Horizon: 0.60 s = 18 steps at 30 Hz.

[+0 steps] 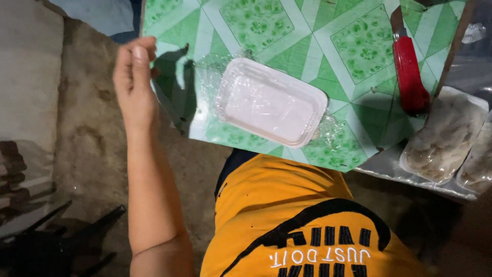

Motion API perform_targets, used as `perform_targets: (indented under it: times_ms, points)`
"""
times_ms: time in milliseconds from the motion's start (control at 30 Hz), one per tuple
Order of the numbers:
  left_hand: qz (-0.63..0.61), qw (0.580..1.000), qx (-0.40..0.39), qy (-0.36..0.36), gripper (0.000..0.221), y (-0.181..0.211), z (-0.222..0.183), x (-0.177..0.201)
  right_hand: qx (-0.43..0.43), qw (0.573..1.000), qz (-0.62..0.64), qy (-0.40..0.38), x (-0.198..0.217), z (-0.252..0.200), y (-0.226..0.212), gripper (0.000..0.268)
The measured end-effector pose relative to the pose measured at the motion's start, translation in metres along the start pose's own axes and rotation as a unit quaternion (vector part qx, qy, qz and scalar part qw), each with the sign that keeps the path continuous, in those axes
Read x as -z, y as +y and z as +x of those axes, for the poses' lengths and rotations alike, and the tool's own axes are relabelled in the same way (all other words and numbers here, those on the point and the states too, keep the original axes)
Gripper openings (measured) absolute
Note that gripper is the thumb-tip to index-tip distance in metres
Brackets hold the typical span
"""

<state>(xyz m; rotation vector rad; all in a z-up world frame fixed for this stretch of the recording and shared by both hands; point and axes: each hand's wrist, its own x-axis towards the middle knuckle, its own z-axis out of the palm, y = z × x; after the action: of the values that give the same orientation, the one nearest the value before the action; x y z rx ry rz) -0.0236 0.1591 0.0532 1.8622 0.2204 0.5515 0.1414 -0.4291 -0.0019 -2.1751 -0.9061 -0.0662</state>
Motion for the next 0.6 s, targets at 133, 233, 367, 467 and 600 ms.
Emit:
perform_targets:
  times_ms: [133,233,367,467,600]
  points:
    - [0.059,0.991,0.013,-0.122,0.049,-0.033,0.015,-0.001,0.004,1.000,-0.009,0.007,-0.089,0.047,-0.135,0.062]
    - [0.106,0.960,-0.059,-0.252,0.051,-0.025,0.026,-0.012,0.001,0.999,0.052,-0.015,-0.146,0.095,-0.237,0.075]
    - [0.099,0.939,-0.074,-0.319,0.023,-0.023,0.037,-0.007,0.010,0.997,0.053,-0.048,-0.220,0.122,-0.262,0.121]
    - [0.070,0.948,-0.090,-0.297,0.028,-0.028,0.042,0.008,-0.004,0.998,-0.033,-0.048,-0.234,0.123,-0.259,0.134]
    - [0.132,0.923,-0.069,-0.355,0.055,-0.036,0.046,-0.001,0.001,0.998,-0.025,-0.050,-0.233,0.130,-0.271,0.136]
